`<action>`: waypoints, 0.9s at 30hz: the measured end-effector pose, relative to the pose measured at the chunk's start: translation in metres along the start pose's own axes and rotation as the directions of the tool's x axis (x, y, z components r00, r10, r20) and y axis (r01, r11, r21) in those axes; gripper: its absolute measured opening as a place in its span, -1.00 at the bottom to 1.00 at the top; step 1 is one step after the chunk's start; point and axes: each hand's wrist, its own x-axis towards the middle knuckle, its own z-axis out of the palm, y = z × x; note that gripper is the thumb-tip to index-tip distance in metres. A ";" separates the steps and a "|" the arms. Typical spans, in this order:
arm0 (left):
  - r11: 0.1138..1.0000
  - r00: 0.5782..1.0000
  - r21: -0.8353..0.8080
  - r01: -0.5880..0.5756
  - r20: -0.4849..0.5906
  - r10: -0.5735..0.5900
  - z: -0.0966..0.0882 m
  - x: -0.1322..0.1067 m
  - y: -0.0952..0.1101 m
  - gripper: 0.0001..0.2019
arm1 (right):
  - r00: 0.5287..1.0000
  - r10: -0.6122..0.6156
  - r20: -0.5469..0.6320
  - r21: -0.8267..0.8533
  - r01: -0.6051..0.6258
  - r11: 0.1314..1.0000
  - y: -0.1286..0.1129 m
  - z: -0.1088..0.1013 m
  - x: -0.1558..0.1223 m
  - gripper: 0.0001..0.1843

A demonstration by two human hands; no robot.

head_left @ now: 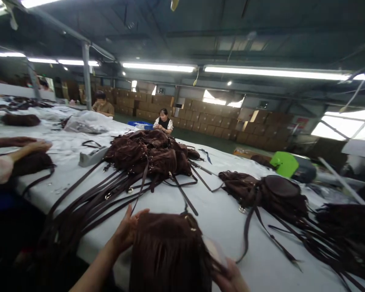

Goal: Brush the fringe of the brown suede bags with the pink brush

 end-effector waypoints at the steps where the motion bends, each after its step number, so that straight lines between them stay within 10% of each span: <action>1: 0.998 0.997 -0.020 0.066 0.045 -0.065 -0.003 -0.011 0.000 -0.22 | 0.998 0.025 0.056 -0.009 -0.024 1.000 0.007 0.018 -0.007 -0.58; 3: 0.979 0.985 -0.120 0.164 0.081 -0.155 -0.008 -0.029 -0.007 -0.30 | 0.995 0.048 0.092 -0.017 -0.046 0.999 0.014 0.042 -0.017 -0.57; 6: 0.987 0.980 -0.129 0.095 -0.160 -0.116 -0.018 -0.045 -0.024 -0.44 | 0.995 0.074 0.064 -0.018 -0.073 0.997 0.018 0.054 -0.022 -0.63; 11: 0.987 0.909 0.150 0.060 -0.416 0.008 -0.026 -0.081 -0.026 -0.31 | 0.970 0.224 -0.099 0.002 -0.225 0.974 0.027 0.024 -0.007 -0.60; 16: 0.867 0.925 0.498 0.018 -0.337 0.175 0.009 -0.107 0.008 -0.19 | 0.947 0.272 -0.173 0.065 -0.265 0.962 0.011 -0.001 0.032 -0.35; 21: 0.672 0.939 0.740 -0.003 -0.229 0.256 0.038 -0.098 0.032 -0.27 | 0.956 0.292 -0.017 0.045 -0.291 0.956 -0.005 0.051 0.056 -0.57; 27: 0.669 0.952 0.722 -0.178 -0.045 0.302 0.044 -0.089 0.042 -0.59 | 0.950 0.266 0.164 0.211 -0.297 0.931 -0.006 0.081 0.051 -0.73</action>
